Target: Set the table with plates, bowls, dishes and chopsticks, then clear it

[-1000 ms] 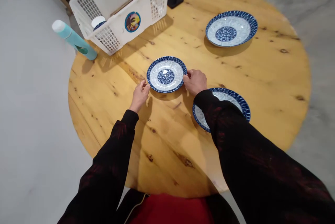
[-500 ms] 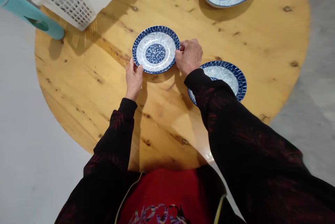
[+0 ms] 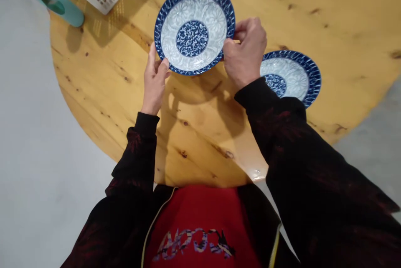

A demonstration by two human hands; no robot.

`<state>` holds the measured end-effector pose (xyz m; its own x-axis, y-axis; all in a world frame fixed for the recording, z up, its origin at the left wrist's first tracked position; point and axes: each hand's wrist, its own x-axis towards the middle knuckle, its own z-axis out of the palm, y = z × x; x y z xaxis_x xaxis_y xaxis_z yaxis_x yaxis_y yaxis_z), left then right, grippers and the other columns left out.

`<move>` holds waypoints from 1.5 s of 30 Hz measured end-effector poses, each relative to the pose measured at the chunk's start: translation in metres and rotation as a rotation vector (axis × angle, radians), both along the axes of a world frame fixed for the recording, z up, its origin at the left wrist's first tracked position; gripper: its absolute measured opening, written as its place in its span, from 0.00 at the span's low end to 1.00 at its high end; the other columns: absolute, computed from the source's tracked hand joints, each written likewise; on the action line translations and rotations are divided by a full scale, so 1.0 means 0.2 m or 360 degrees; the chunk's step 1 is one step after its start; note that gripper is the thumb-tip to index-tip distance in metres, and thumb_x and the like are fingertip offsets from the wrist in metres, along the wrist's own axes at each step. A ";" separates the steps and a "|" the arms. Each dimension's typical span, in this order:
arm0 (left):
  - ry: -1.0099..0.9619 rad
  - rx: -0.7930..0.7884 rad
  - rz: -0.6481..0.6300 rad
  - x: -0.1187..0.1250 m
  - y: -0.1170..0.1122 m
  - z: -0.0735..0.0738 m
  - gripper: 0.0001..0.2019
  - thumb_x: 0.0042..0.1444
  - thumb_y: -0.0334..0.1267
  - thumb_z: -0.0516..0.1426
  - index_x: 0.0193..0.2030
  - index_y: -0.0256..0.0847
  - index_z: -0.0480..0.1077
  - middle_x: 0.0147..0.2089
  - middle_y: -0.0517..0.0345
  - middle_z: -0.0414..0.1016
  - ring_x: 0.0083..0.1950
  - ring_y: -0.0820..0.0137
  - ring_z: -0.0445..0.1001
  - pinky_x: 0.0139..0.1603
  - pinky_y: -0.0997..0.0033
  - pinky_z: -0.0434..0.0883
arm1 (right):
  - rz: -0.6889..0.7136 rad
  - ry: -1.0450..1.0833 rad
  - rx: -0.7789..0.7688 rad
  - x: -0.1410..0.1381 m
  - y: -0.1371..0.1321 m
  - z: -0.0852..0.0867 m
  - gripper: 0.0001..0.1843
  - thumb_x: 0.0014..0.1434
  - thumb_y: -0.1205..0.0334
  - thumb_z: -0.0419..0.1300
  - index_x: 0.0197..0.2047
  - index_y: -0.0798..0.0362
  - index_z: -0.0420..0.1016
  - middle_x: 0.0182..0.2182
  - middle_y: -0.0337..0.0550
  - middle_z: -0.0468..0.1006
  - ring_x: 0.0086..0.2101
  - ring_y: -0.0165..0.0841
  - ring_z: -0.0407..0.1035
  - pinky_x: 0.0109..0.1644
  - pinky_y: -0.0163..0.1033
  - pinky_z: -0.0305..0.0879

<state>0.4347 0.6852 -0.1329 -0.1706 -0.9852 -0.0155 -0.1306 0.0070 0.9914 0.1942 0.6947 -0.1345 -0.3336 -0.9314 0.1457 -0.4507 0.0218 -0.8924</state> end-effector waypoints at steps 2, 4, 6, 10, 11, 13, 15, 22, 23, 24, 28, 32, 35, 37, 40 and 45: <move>0.0025 0.0133 -0.0081 0.10 0.09 0.05 0.36 0.64 0.61 0.55 0.75 0.56 0.50 0.51 0.54 0.76 0.60 0.58 0.74 0.63 0.50 0.71 | -0.0113 -0.0103 0.0011 0.07 0.13 0.02 0.14 0.57 0.67 0.62 0.37 0.43 0.59 0.28 0.37 0.67 0.27 0.34 0.65 0.33 0.45 0.68; 0.0017 0.0220 -0.0108 0.21 0.20 0.05 0.37 0.65 0.60 0.55 0.76 0.54 0.51 0.45 0.55 0.76 0.56 0.59 0.76 0.60 0.48 0.73 | -0.0091 -0.0182 0.0057 0.17 0.29 0.02 0.14 0.57 0.64 0.63 0.39 0.44 0.59 0.28 0.35 0.66 0.26 0.34 0.66 0.32 0.44 0.69; -0.0018 0.0285 -0.0096 0.32 0.33 0.03 0.36 0.64 0.59 0.56 0.75 0.52 0.53 0.43 0.56 0.75 0.54 0.59 0.77 0.58 0.47 0.74 | -0.0028 -0.0264 0.0139 0.27 0.47 -0.02 0.14 0.58 0.59 0.63 0.42 0.45 0.60 0.31 0.37 0.69 0.30 0.35 0.70 0.34 0.45 0.72; -0.0087 0.0437 -0.0079 0.50 0.55 -0.03 0.34 0.63 0.57 0.58 0.73 0.49 0.59 0.38 0.56 0.74 0.47 0.61 0.78 0.52 0.48 0.77 | -0.0004 -0.0371 0.0327 0.47 0.77 -0.12 0.15 0.59 0.53 0.61 0.44 0.47 0.60 0.35 0.40 0.73 0.34 0.36 0.74 0.37 0.44 0.74; -0.0093 0.0470 -0.0081 0.54 0.59 -0.04 0.34 0.63 0.56 0.59 0.72 0.48 0.60 0.37 0.56 0.73 0.45 0.61 0.78 0.51 0.49 0.78 | -0.0024 -0.0402 0.0350 0.51 0.82 -0.14 0.15 0.58 0.54 0.61 0.43 0.47 0.59 0.34 0.40 0.73 0.34 0.35 0.73 0.36 0.44 0.74; -0.0087 0.0515 -0.0101 0.59 0.65 -0.06 0.33 0.63 0.55 0.59 0.72 0.48 0.60 0.34 0.57 0.73 0.42 0.62 0.77 0.49 0.49 0.78 | -0.0079 -0.0454 0.0369 0.58 0.91 -0.17 0.16 0.56 0.54 0.61 0.42 0.47 0.58 0.33 0.39 0.72 0.31 0.34 0.72 0.34 0.43 0.73; -0.0084 0.0530 -0.0131 0.62 0.68 -0.06 0.33 0.63 0.55 0.59 0.72 0.48 0.61 0.33 0.57 0.73 0.41 0.62 0.77 0.48 0.49 0.79 | -0.0137 -0.0474 0.0373 0.64 0.95 -0.19 0.16 0.55 0.55 0.62 0.41 0.47 0.58 0.30 0.38 0.70 0.28 0.33 0.69 0.31 0.41 0.71; -0.0095 0.0459 -0.0103 0.66 0.64 -0.10 0.32 0.62 0.54 0.60 0.69 0.45 0.64 0.34 0.57 0.75 0.38 0.64 0.77 0.46 0.52 0.79 | -0.0191 -0.0464 0.0427 0.73 0.96 -0.24 0.17 0.55 0.53 0.60 0.41 0.46 0.56 0.28 0.34 0.67 0.25 0.32 0.65 0.30 0.40 0.68; -0.0065 0.0479 -0.0113 0.67 0.63 -0.10 0.33 0.61 0.54 0.60 0.70 0.45 0.63 0.35 0.57 0.75 0.38 0.64 0.77 0.46 0.53 0.79 | -0.0202 -0.0483 0.0413 0.75 0.96 -0.25 0.17 0.55 0.53 0.61 0.41 0.46 0.56 0.28 0.34 0.67 0.26 0.32 0.65 0.31 0.41 0.69; -0.0036 0.0501 -0.0121 0.68 0.62 -0.10 0.33 0.61 0.54 0.61 0.70 0.45 0.63 0.35 0.57 0.75 0.38 0.65 0.77 0.47 0.53 0.79 | -0.0217 -0.0510 0.0397 0.76 0.95 -0.25 0.17 0.54 0.53 0.61 0.41 0.46 0.57 0.28 0.35 0.68 0.26 0.33 0.66 0.32 0.41 0.69; 0.0032 0.0573 -0.0119 0.69 0.60 -0.07 0.34 0.59 0.52 0.62 0.69 0.43 0.63 0.36 0.56 0.75 0.37 0.65 0.76 0.46 0.57 0.78 | -0.0276 -0.0638 0.0336 0.81 0.94 -0.24 0.19 0.55 0.51 0.62 0.41 0.46 0.57 0.29 0.37 0.72 0.28 0.35 0.70 0.33 0.42 0.71; 0.0062 0.0599 -0.0103 0.69 0.58 -0.06 0.33 0.57 0.49 0.63 0.68 0.42 0.65 0.36 0.56 0.74 0.36 0.68 0.74 0.44 0.62 0.77 | -0.0285 -0.0738 0.0274 0.84 0.92 -0.23 0.19 0.54 0.50 0.63 0.41 0.46 0.58 0.32 0.41 0.75 0.33 0.37 0.74 0.37 0.43 0.73; 0.0083 0.0591 -0.0087 0.71 0.56 -0.07 0.33 0.56 0.46 0.63 0.68 0.41 0.65 0.35 0.58 0.73 0.34 0.70 0.73 0.42 0.65 0.76 | -0.0301 -0.0740 0.0288 0.85 0.92 -0.23 0.19 0.54 0.50 0.62 0.41 0.46 0.58 0.32 0.40 0.76 0.32 0.36 0.73 0.37 0.42 0.73; 0.0055 0.0587 -0.0072 0.73 0.56 -0.08 0.32 0.57 0.45 0.62 0.68 0.41 0.65 0.34 0.59 0.73 0.33 0.71 0.72 0.41 0.66 0.76 | -0.0287 -0.0768 0.0297 0.88 0.91 -0.24 0.19 0.54 0.50 0.62 0.41 0.46 0.58 0.32 0.40 0.76 0.32 0.35 0.72 0.36 0.42 0.73; -0.0017 0.0557 -0.0042 0.78 0.54 -0.08 0.31 0.57 0.44 0.61 0.67 0.41 0.67 0.32 0.61 0.71 0.31 0.72 0.70 0.39 0.68 0.74 | -0.0251 -0.0841 0.0296 0.92 0.91 -0.24 0.19 0.54 0.50 0.63 0.41 0.46 0.58 0.34 0.41 0.76 0.33 0.35 0.73 0.39 0.42 0.73; -0.0055 0.0504 0.0005 0.85 0.48 -0.07 0.30 0.56 0.46 0.62 0.65 0.41 0.69 0.27 0.64 0.65 0.28 0.72 0.66 0.33 0.70 0.71 | -0.0200 -0.0882 0.0382 1.01 0.88 -0.25 0.18 0.54 0.52 0.62 0.42 0.47 0.58 0.34 0.39 0.75 0.30 0.33 0.73 0.36 0.41 0.73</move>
<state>0.6055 0.7820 -0.1476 -0.1617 -0.9311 -0.3271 -0.1638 -0.3015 0.9393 0.3972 0.8714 -0.1854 -0.4093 -0.8653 -0.2894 0.0977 0.2738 -0.9568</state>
